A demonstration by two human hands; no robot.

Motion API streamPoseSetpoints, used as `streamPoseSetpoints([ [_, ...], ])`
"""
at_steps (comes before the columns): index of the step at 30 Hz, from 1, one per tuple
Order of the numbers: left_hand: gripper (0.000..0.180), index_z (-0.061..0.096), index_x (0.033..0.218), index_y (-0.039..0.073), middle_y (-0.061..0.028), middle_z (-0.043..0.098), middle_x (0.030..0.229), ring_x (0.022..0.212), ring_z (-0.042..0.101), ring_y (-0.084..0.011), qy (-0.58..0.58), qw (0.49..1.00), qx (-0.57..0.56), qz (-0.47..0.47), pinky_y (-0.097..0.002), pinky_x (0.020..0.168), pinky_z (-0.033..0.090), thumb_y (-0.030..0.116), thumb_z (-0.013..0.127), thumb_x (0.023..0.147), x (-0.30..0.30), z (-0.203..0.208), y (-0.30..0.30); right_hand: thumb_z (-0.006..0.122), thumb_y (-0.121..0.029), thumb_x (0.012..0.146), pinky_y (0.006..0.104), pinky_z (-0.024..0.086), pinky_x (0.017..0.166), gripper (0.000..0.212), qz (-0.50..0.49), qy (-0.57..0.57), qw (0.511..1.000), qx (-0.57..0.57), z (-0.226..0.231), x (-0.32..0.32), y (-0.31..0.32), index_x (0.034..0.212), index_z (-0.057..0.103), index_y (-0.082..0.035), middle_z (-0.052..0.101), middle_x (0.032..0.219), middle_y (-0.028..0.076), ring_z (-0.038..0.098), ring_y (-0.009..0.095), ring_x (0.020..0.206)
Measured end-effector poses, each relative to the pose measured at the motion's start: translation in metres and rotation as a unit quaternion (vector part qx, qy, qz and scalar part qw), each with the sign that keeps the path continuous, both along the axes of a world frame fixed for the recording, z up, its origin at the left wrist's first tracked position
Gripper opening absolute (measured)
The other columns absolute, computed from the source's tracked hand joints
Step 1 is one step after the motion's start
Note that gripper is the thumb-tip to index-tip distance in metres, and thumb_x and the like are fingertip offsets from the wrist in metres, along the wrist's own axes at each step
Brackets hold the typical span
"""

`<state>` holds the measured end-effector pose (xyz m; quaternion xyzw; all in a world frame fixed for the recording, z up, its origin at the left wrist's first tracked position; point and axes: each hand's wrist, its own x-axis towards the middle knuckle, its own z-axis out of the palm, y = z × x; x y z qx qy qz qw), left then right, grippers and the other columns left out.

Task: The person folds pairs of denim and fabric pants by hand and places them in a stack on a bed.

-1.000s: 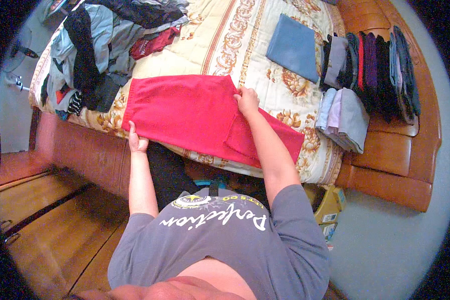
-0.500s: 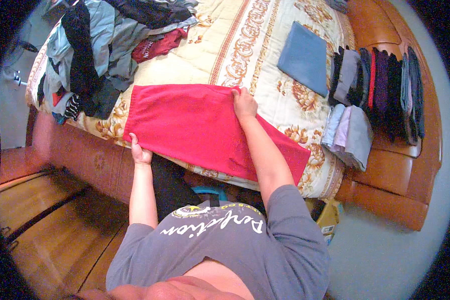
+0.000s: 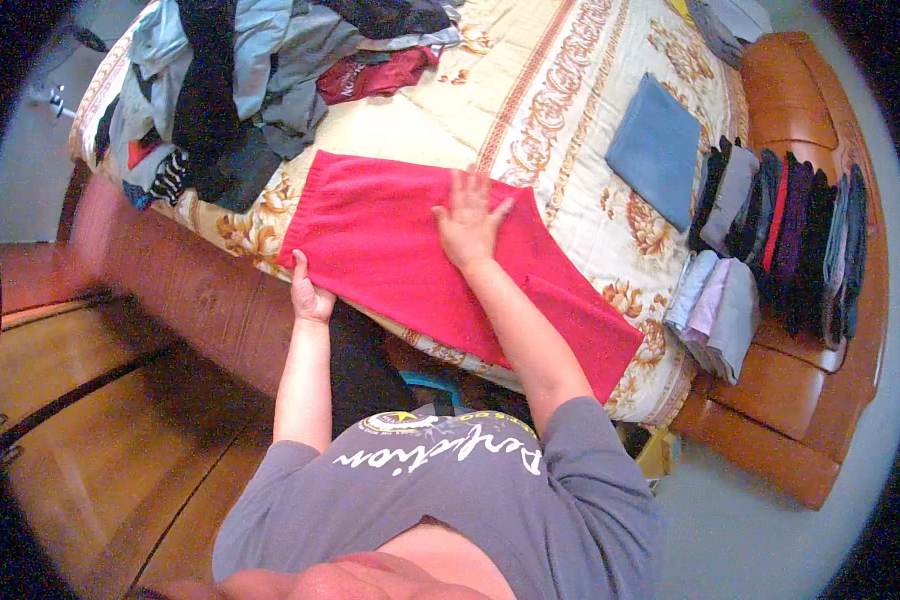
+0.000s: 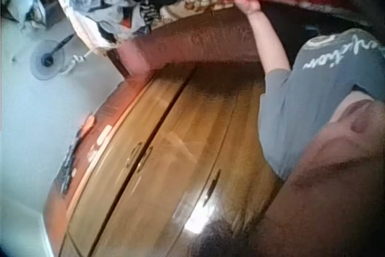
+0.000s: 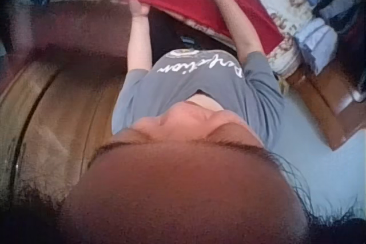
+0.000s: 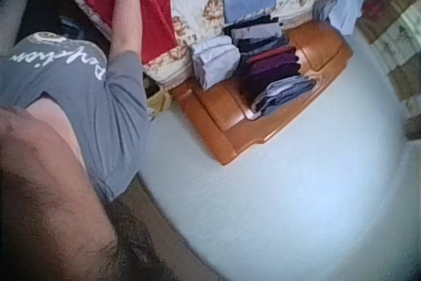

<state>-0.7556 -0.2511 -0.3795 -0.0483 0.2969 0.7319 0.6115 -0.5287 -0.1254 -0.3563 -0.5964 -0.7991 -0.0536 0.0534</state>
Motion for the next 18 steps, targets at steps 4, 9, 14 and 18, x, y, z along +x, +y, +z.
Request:
streamPoseSetpoints([
  [4, 0.057, 0.038, 0.128, 0.006, -0.0069, 0.046, 0.127, 0.117, 0.043, -0.0237, -0.010, 1.000, 0.006, 0.006, -0.0416, 0.100, 0.032, 0.039, 0.054, 0.084, 0.003, 0.007, 0.000, 0.043, -0.044, 0.085, 0.0624, 0.014, 0.098, 0.063, 0.043, 0.070, 0.994, -0.073, -0.002, -0.042, 0.028, 0.136, 0.025, -0.012, 0.020, 0.142, 0.014, 0.016, 0.029, 0.132],
  [9, 0.055, 0.037, 0.128, 0.007, -0.0073, 0.045, 0.128, 0.118, 0.042, -0.0230, 0.026, 0.999, 0.023, -0.009, -0.0417, 0.100, 0.031, 0.038, 0.051, 0.086, 0.002, 0.011, -0.003, 0.054, -0.041, 0.081, 0.0443, 0.031, 0.097, 0.061, 0.232, 0.207, 0.918, -0.247, 0.036, -0.117, 0.068, 0.126, 0.038, -0.004, 0.043, 0.125, 0.021, 0.042, 0.034, 0.116],
  [14, 0.037, 0.045, 0.120, 0.004, -0.0075, 0.052, 0.118, 0.107, 0.049, -0.0196, 0.267, 0.963, 0.025, 0.002, -0.0333, 0.092, 0.039, 0.021, 0.053, 0.088, 0.010, 0.078, -0.013, 0.068, -0.044, 0.065, 0.0377, 0.048, 0.066, 0.046, 0.386, -0.065, 0.896, -0.210, 0.156, -0.144, 0.066, 0.090, 0.063, -0.005, 0.063, 0.077, 0.015, 0.061, 0.029, 0.074],
  [18, 0.027, 0.054, 0.109, 0.000, -0.0065, 0.058, 0.105, 0.098, 0.052, -0.0144, 0.533, 0.840, -0.029, -0.098, -0.0281, 0.087, 0.039, 0.014, 0.056, 0.086, 0.037, 0.137, -0.026, 0.072, -0.028, 0.064, 0.0336, 0.046, 0.067, 0.033, 0.365, 0.129, 0.841, -0.379, 0.162, -0.092, 0.069, 0.089, 0.063, -0.008, 0.064, 0.079, 0.013, 0.060, 0.025, 0.074],
])
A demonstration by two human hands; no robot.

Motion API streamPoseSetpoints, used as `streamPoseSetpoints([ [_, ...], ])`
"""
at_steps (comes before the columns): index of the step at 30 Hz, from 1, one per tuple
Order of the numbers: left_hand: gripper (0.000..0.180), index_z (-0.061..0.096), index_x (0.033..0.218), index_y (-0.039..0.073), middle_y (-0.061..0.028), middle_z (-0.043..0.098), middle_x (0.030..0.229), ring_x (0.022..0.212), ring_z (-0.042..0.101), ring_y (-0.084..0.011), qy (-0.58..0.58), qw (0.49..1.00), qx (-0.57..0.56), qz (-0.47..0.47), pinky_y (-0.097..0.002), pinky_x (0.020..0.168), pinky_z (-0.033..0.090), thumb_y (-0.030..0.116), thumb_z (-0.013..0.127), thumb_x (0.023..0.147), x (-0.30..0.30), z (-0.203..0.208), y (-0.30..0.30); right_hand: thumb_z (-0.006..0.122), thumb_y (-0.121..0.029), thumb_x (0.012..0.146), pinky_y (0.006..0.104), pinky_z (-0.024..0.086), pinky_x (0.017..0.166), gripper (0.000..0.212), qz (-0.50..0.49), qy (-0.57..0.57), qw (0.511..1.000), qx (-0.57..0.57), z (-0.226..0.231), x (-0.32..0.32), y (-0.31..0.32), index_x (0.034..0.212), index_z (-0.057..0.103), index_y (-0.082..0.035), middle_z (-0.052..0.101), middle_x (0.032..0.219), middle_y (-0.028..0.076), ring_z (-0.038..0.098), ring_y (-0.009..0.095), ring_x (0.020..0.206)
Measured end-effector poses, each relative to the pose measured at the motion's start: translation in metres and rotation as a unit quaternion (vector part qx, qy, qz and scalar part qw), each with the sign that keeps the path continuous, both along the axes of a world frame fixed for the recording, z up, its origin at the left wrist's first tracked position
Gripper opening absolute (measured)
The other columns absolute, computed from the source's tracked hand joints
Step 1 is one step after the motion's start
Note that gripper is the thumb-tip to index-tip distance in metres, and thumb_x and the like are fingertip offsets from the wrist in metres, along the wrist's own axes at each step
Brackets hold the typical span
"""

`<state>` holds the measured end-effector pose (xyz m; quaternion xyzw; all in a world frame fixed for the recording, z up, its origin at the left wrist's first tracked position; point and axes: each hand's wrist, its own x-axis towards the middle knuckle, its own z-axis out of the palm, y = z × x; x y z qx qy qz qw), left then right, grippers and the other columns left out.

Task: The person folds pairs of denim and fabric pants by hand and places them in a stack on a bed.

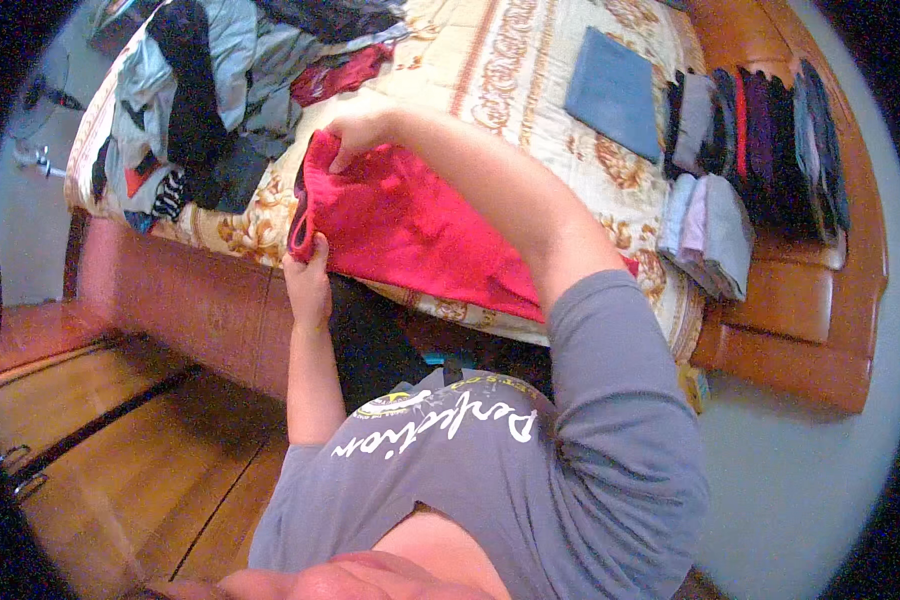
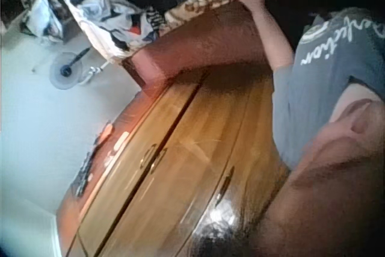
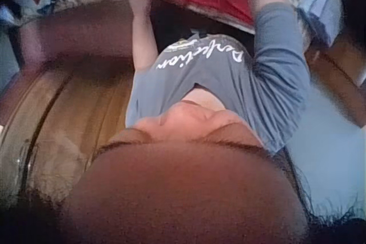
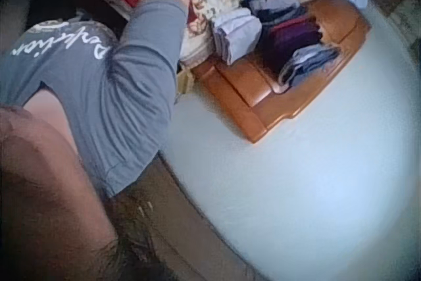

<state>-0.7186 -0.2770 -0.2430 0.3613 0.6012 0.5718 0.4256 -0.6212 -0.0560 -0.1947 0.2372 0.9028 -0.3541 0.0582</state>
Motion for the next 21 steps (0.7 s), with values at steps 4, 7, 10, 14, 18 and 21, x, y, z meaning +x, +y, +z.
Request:
streamPoseSetpoints([
  [4, 0.034, 0.053, 0.112, -0.004, -0.0104, 0.061, 0.100, 0.096, 0.055, -0.0163, 0.055, 0.989, 0.116, -0.072, -0.0291, 0.085, 0.042, 0.004, 0.057, 0.080, 0.056, 0.039, -0.011, 0.070, -0.008, 0.065, 0.0310, 0.044, 0.065, 0.024, 0.014, 0.115, 0.987, 0.111, 0.053, 0.095, -0.013, 0.086, 0.059, -0.005, 0.058, 0.076, 0.008, 0.054, 0.019, 0.072],
  [7, 0.043, 0.045, 0.121, -0.004, -0.0189, 0.054, 0.115, 0.107, 0.052, -0.0229, 0.080, 0.968, 0.169, -0.165, -0.0312, 0.090, 0.040, -0.002, 0.053, 0.079, 0.119, 0.068, -0.023, 0.067, -0.004, 0.067, 0.0281, 0.044, 0.063, 0.022, -0.127, 0.186, 0.974, 0.015, 0.078, 0.183, -0.052, 0.088, 0.057, -0.005, 0.056, 0.075, 0.004, 0.052, 0.013, 0.072],
  [10, 0.056, 0.042, 0.123, -0.004, -0.0238, 0.045, 0.124, 0.117, 0.043, -0.0328, 0.191, 0.907, 0.275, -0.254, -0.0357, 0.098, 0.034, -0.011, 0.050, 0.068, 0.186, 0.062, -0.026, 0.061, -0.004, 0.075, 0.0233, 0.045, 0.067, 0.022, -0.373, 0.222, 0.891, -0.136, 0.072, 0.272, -0.111, 0.095, 0.055, -0.009, 0.055, 0.084, 0.000, 0.052, 0.008, 0.077],
  [14, 0.071, 0.031, 0.130, -0.002, -0.0234, 0.034, 0.132, 0.125, 0.031, -0.0351, 0.289, 0.813, 0.290, -0.413, -0.0398, 0.104, 0.026, -0.009, 0.052, 0.063, 0.260, 0.036, -0.039, 0.051, -0.017, 0.085, 0.0301, 0.049, 0.079, 0.033, -0.471, 0.499, 0.632, -0.360, 0.017, 0.358, -0.179, 0.116, 0.045, -0.007, 0.057, 0.106, 0.007, 0.058, 0.017, 0.092],
  [18, 0.069, 0.028, 0.131, -0.002, -0.0241, 0.032, 0.133, 0.125, 0.030, -0.0359, 0.332, 0.768, 0.257, -0.484, -0.0416, 0.104, 0.026, -0.004, 0.053, 0.066, 0.324, -0.016, -0.049, 0.044, -0.053, 0.084, 0.0336, 0.048, 0.079, 0.062, -0.491, 0.518, 0.527, -0.462, -0.050, 0.434, -0.228, 0.120, 0.042, -0.003, 0.055, 0.113, 0.012, 0.057, 0.020, 0.095],
  [21, 0.070, 0.027, 0.132, -0.001, -0.0229, 0.029, 0.135, 0.126, 0.028, -0.0361, 0.363, 0.737, 0.232, -0.520, -0.0395, 0.106, 0.024, -0.005, 0.052, 0.067, 0.346, -0.049, -0.046, 0.057, -0.032, 0.082, 0.0303, 0.048, 0.072, 0.048, -0.635, 0.368, 0.600, -0.318, -0.086, 0.436, -0.243, 0.116, 0.044, -0.001, 0.059, 0.101, 0.010, 0.059, 0.017, 0.084],
])
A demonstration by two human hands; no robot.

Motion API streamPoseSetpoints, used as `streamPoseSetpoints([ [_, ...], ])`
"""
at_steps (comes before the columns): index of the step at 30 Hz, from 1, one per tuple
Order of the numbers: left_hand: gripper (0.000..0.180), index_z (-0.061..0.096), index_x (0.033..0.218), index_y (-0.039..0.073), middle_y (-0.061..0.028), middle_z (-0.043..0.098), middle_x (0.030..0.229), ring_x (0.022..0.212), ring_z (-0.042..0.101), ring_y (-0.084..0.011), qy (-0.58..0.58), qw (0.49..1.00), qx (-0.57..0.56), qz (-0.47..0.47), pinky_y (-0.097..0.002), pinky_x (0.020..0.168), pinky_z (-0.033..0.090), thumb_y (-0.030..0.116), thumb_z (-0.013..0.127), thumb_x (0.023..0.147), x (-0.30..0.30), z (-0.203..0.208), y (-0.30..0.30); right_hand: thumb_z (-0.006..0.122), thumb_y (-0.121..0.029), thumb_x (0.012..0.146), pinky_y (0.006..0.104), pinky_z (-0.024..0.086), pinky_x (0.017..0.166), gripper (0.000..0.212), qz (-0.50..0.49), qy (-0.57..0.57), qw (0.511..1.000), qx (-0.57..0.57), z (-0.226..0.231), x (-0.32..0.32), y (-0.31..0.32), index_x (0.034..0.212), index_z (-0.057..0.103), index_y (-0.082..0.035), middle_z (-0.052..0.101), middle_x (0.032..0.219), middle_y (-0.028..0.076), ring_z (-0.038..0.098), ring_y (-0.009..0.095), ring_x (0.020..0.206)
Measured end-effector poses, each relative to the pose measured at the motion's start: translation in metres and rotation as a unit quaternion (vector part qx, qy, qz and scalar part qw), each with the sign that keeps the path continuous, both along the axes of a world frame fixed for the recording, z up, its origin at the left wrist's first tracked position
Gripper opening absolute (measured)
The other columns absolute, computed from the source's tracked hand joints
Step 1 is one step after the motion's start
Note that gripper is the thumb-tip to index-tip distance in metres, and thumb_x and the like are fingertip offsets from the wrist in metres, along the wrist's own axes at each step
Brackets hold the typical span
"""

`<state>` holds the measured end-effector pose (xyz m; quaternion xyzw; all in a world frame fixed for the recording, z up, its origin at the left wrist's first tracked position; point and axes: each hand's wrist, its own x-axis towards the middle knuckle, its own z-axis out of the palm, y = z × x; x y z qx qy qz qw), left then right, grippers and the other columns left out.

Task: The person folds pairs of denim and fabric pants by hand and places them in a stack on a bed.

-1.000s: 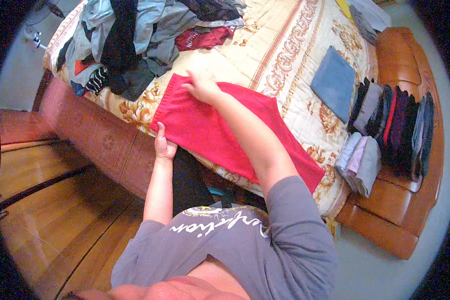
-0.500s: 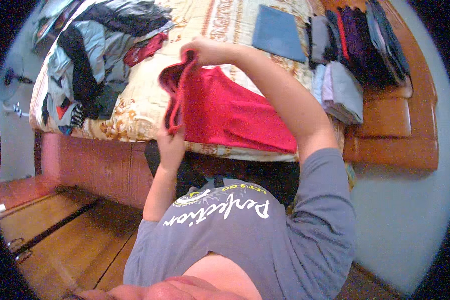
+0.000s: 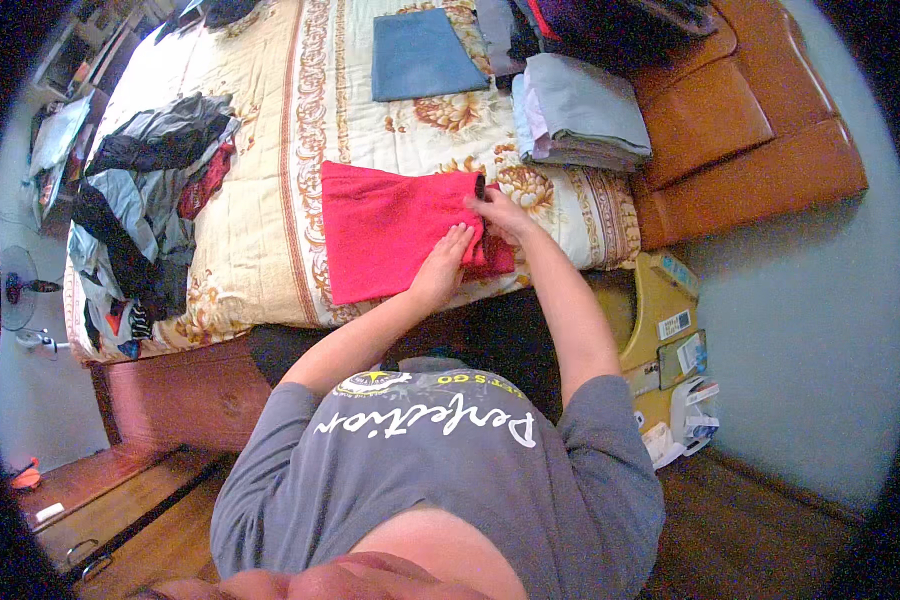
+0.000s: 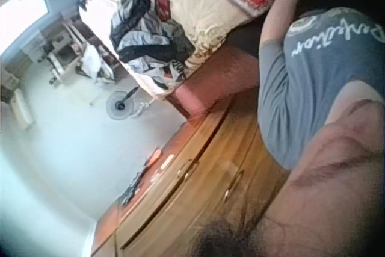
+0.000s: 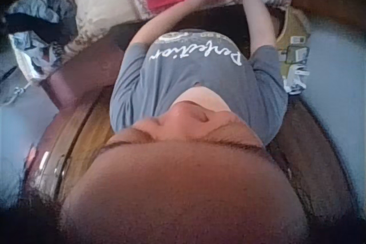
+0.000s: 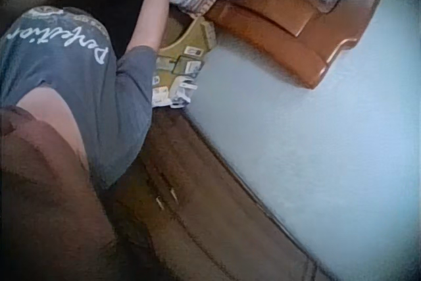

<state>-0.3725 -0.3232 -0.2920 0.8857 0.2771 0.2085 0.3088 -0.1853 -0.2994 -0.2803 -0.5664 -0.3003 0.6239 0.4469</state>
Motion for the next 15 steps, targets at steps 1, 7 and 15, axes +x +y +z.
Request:
streamPoseSetpoints([
  [1, 0.069, 0.027, 0.132, -0.001, -0.0228, 0.029, 0.135, 0.126, 0.028, -0.0359, 0.019, 1.000, 0.007, -0.009, -0.0397, 0.106, 0.024, -0.005, 0.051, 0.068, 0.005, -0.007, -0.001, 0.061, -0.023, 0.081, 0.0292, 0.048, 0.070, 0.043, -0.017, -0.096, 0.995, 0.004, 0.000, -0.006, -0.004, 0.115, 0.045, -0.001, 0.060, 0.097, 0.009, 0.059, 0.016, 0.081],
  [7, 0.066, 0.028, 0.132, 0.001, -0.0211, 0.029, 0.136, 0.127, 0.028, -0.0347, 0.023, 0.995, -0.004, -0.101, -0.0411, 0.105, 0.025, -0.001, 0.052, 0.071, 0.018, -0.008, -0.007, 0.051, -0.003, 0.070, 0.0340, 0.046, 0.074, 0.033, -0.109, -0.253, 0.960, 0.047, -0.056, 0.022, 0.001, 0.103, 0.052, 0.002, 0.062, 0.090, 0.016, 0.059, 0.027, 0.084],
  [15, 0.054, 0.039, 0.122, 0.000, -0.0221, 0.044, 0.117, 0.110, 0.040, -0.0348, 0.034, 0.884, 0.155, 0.440, -0.0449, 0.097, 0.027, 0.021, 0.062, 0.077, -0.107, -0.027, 0.026, 0.061, -0.026, 0.075, 0.0420, 0.042, 0.084, 0.047, -0.176, -0.481, 0.853, 0.102, -0.097, 0.032, -0.024, 0.110, 0.046, 0.002, 0.056, 0.102, 0.025, 0.055, 0.037, 0.095],
])
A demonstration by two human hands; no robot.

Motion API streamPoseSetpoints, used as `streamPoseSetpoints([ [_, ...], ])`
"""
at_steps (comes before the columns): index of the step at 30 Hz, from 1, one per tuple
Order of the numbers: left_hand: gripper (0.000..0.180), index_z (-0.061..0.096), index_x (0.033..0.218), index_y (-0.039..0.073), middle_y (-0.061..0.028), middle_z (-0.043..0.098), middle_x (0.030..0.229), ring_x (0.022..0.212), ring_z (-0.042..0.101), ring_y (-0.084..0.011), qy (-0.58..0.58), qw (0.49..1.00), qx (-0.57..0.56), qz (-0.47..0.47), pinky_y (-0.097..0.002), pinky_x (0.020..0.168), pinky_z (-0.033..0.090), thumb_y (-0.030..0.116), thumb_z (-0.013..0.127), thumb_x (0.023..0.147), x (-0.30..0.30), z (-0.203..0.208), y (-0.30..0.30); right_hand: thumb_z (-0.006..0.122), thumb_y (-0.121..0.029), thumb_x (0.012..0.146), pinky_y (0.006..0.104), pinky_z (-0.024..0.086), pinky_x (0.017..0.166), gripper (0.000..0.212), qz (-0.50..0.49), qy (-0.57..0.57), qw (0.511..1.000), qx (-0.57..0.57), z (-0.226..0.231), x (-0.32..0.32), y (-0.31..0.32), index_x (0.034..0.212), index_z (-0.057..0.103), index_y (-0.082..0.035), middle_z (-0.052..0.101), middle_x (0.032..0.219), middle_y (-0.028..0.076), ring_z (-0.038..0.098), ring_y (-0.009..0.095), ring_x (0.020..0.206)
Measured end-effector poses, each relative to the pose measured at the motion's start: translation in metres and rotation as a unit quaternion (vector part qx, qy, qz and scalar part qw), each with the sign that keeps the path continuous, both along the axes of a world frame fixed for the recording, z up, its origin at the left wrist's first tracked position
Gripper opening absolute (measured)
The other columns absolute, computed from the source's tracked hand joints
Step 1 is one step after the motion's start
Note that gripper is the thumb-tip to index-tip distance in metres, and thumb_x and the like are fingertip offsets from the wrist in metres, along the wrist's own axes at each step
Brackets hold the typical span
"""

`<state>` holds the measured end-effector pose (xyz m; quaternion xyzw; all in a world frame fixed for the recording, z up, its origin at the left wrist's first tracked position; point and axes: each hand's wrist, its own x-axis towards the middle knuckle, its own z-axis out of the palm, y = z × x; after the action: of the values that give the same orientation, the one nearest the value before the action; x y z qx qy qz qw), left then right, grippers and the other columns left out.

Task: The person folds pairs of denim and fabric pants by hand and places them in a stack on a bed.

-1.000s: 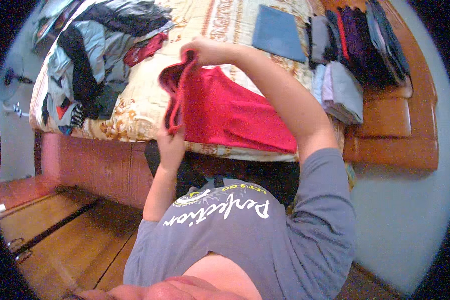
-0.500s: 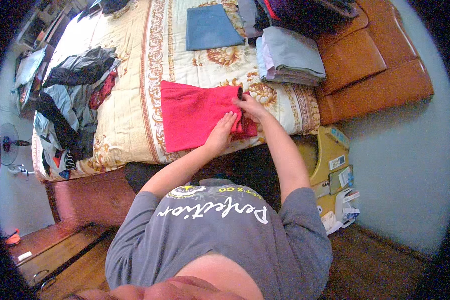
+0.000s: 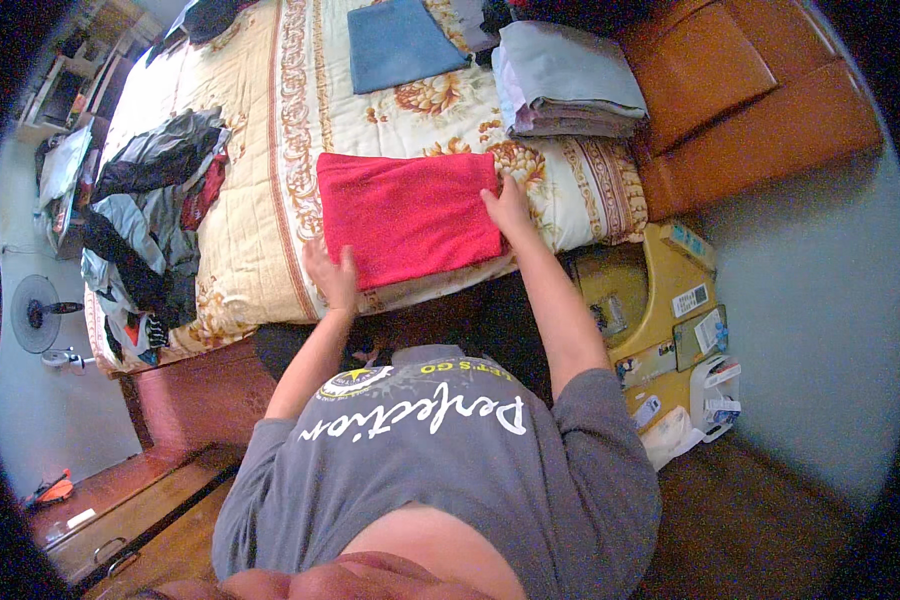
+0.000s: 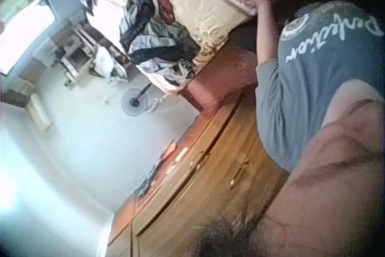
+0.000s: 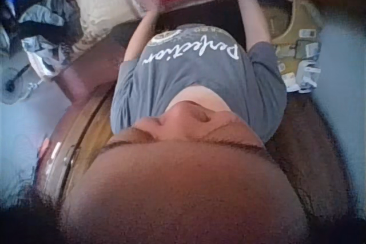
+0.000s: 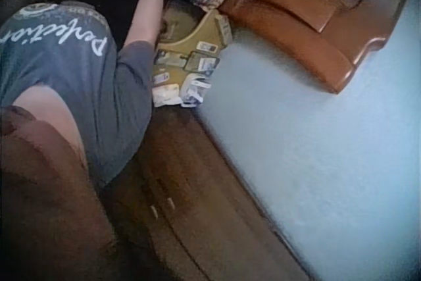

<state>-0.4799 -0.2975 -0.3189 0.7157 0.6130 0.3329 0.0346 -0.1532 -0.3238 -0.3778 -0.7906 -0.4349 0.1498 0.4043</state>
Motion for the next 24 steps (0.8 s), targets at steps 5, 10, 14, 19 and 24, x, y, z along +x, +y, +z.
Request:
streamPoseSetpoints([
  [5, 0.051, 0.048, 0.110, -0.004, -0.0167, 0.058, 0.100, 0.089, 0.055, -0.0215, -0.386, 0.850, -0.357, 0.007, -0.0323, 0.079, 0.042, 0.037, 0.060, 0.082, -0.029, -0.024, 0.018, 0.060, -0.034, 0.078, 0.0448, 0.042, 0.083, 0.055, 0.013, 0.021, 0.983, -0.182, 0.041, -0.041, -0.021, 0.111, 0.041, 0.006, 0.056, 0.101, 0.027, 0.054, 0.040, 0.095],
  [10, 0.042, 0.059, 0.088, -0.004, -0.0153, 0.064, 0.079, 0.074, 0.061, -0.0246, -0.304, 0.927, -0.221, 0.002, -0.0346, 0.070, 0.046, 0.038, 0.056, 0.084, -0.033, -0.003, 0.022, 0.058, -0.031, 0.082, 0.0437, 0.043, 0.080, 0.045, 0.009, 0.047, 0.995, -0.083, 0.053, -0.061, -0.030, 0.105, 0.044, 0.004, 0.057, 0.099, 0.027, 0.054, 0.042, 0.093],
  [14, 0.040, 0.055, 0.083, -0.001, -0.0169, 0.061, 0.076, 0.070, 0.057, -0.0252, -0.186, 0.966, -0.167, 0.069, -0.0366, 0.065, 0.044, 0.039, 0.055, 0.084, -0.083, -0.029, 0.020, 0.060, -0.025, 0.080, 0.0413, 0.043, 0.081, 0.043, 0.040, 0.113, 0.992, -0.031, 0.042, -0.089, -0.031, 0.107, 0.045, 0.004, 0.058, 0.098, 0.024, 0.055, 0.038, 0.094],
  [19, 0.041, 0.048, 0.099, -0.004, -0.0212, 0.055, 0.084, 0.080, 0.054, -0.0364, -0.219, 0.950, -0.213, 0.060, -0.0407, 0.073, 0.043, 0.031, 0.061, 0.080, -0.092, -0.038, 0.028, 0.062, -0.018, 0.077, 0.0410, 0.035, 0.092, 0.053, -0.009, 0.001, 0.997, -0.078, 0.045, -0.096, -0.030, 0.120, 0.037, 0.001, 0.042, 0.120, 0.024, 0.041, 0.035, 0.111],
  [24, 0.041, 0.049, 0.111, 0.002, -0.0191, 0.050, 0.108, 0.106, 0.044, -0.0313, -0.023, 0.997, -0.023, -0.068, -0.0412, 0.087, 0.036, 0.027, 0.059, 0.081, -0.073, 0.000, 0.129, 0.059, -0.031, 0.079, 0.0611, 0.019, 0.096, 0.062, 0.072, -0.301, 0.948, -0.079, 0.087, -0.128, 0.003, 0.131, 0.032, -0.010, 0.023, 0.140, 0.009, 0.022, 0.027, 0.129],
])
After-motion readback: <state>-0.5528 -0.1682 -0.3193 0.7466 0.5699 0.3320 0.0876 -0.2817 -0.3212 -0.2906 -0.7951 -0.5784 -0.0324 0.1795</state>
